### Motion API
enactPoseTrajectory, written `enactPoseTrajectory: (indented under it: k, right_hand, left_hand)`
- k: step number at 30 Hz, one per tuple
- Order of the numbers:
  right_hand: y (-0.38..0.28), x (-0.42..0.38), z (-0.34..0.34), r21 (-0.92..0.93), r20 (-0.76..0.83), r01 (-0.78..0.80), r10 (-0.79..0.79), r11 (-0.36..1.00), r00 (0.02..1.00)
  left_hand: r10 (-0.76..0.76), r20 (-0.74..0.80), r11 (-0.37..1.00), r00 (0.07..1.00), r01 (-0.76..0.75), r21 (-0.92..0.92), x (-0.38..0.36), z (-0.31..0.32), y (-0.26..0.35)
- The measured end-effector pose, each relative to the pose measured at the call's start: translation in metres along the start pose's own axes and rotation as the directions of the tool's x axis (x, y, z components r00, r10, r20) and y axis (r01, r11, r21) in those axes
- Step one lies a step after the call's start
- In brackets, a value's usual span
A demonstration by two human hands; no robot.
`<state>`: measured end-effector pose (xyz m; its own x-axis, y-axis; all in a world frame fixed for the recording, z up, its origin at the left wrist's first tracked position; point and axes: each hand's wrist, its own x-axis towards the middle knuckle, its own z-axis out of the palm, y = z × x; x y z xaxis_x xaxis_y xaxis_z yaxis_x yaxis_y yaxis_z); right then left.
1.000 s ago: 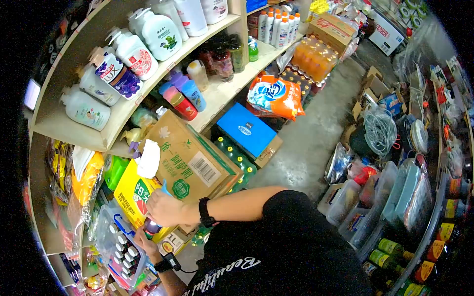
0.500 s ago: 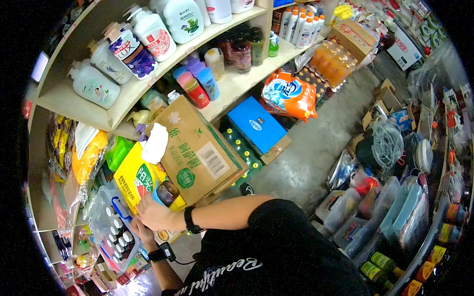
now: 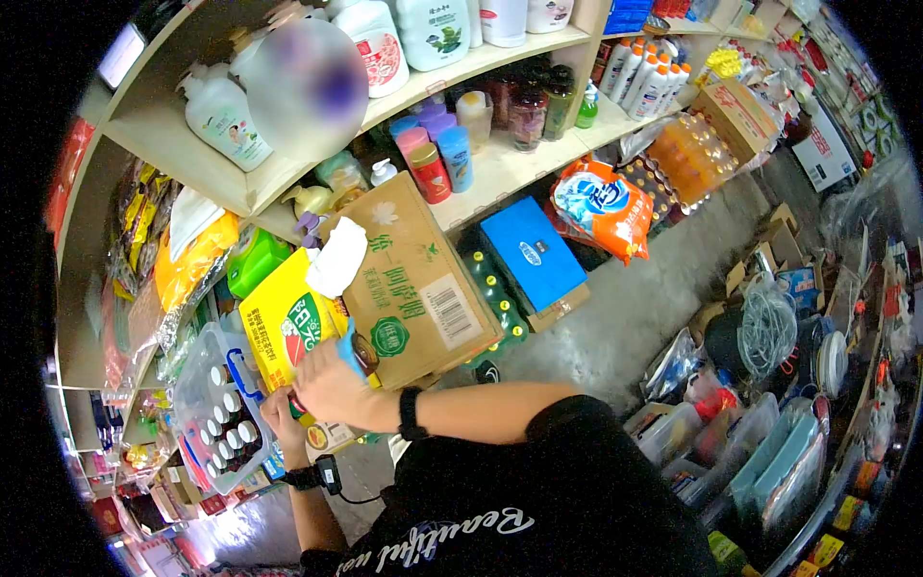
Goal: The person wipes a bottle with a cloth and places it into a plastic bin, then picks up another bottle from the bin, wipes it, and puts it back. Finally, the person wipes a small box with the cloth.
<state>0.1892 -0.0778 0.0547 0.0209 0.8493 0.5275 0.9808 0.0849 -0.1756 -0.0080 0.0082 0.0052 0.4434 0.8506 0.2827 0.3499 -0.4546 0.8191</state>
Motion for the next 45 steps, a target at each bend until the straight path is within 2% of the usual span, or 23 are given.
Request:
enactPoseTrajectory:
  k: [2,3,4,7,10,14,17,20,24,27,28,30,34,37,39,40,43,45]
  right_hand:
    - [-0.022,0.005,0.016,-0.041,-0.01,0.069,-0.07,0.997,0.998]
    - [-0.028,0.007,0.019,-0.061,-0.015,0.103,-0.105,0.993,0.994]
    - [-0.03,0.007,0.021,-0.052,-0.002,0.119,-0.119,0.992,0.993]
    - [-0.022,0.005,0.026,0.021,-0.021,0.195,-0.194,0.981,0.981]
    - [0.006,-0.002,0.014,0.066,-0.025,0.16,-0.159,0.985,0.987]
    - [0.044,-0.009,-0.002,0.208,0.034,0.025,-0.032,0.978,0.999]
    - [0.05,-0.012,-0.006,0.193,0.007,0.019,-0.021,0.981,1.0]
    - [0.035,-0.007,-0.011,0.103,0.019,-0.04,0.038,0.994,0.999]
    - [0.003,0.003,0.004,0.051,0.031,0.001,-0.002,0.999,1.0]
    - [-0.021,0.005,0.025,0.015,0.018,0.054,-0.054,0.998,0.998]
    - [-0.023,0.01,0.03,0.002,0.012,0.077,-0.077,0.997,0.997]
    - [-0.032,0.011,0.032,0.015,0.041,0.088,-0.089,0.996,0.995]
    - [-0.023,0.009,0.029,0.092,0.023,0.111,-0.113,0.99,0.993]
    - [-0.011,0.006,0.022,0.22,0.01,0.128,-0.133,0.967,0.991]
    - [0.003,0.003,0.017,0.25,0.013,0.164,-0.173,0.954,0.985]
    - [0.008,0.002,0.013,0.23,-0.004,0.157,-0.161,0.96,0.987]
    - [0.025,-0.002,-0.001,0.166,-0.045,0.129,-0.123,0.978,0.991]
    - [0.033,-0.004,-0.004,0.126,-0.056,0.104,-0.097,0.987,0.994]
  left_hand:
    - [-0.019,0.036,0.999,0.999,0.02,-0.036,-0.007,-0.011,-0.031]
    - [-0.027,0.054,0.998,0.998,0.029,-0.052,-0.006,-0.014,-0.031]
    - [-0.002,0.005,0.995,1.0,0.003,-0.1,-0.006,-0.009,-0.031]
    - [-0.02,0.041,0.996,0.999,0.023,-0.09,-0.009,-0.012,-0.024]
    - [-0.046,0.01,0.998,0.999,0.046,-0.038,-0.007,-0.006,-0.016]
    - [-0.003,-0.007,1.0,1.0,0.003,-0.001,-0.006,-0.004,-0.006]
    - [-0.007,0.0,0.999,1.0,0.007,0.034,-0.005,-0.006,-0.008]
    - [-0.05,-0.002,0.997,0.999,0.05,-0.052,-0.003,-0.001,-0.002]
    - [-0.012,-0.009,0.999,1.0,0.013,0.044,0.001,-0.001,0.009]
    - [0.009,-0.021,0.999,1.0,-0.008,0.047,-0.001,-0.001,-0.01]
    - [0.023,-0.027,0.993,0.999,-0.019,0.12,-0.003,-0.002,-0.022]
    - [0.022,-0.062,0.998,0.998,-0.018,0.062,-0.003,0.0,-0.014]
    - [0.088,-0.083,0.994,0.993,-0.083,0.064,0.0,0.001,0.002]
    - [0.056,-0.095,0.998,0.994,-0.059,-0.02,-0.001,0.004,0.01]
    - [-0.006,-0.064,0.999,0.998,0.008,0.037,-0.004,0.004,0.003]
    - [0.051,-0.132,0.998,0.99,-0.056,-0.029,-0.003,0.008,0.008]
    - [-0.05,-0.061,0.999,0.997,0.052,0.018,-0.004,0.004,0.004]
    - [0.003,-0.081,1.0,0.997,-0.005,-0.019,-0.003,0.008,-0.001]
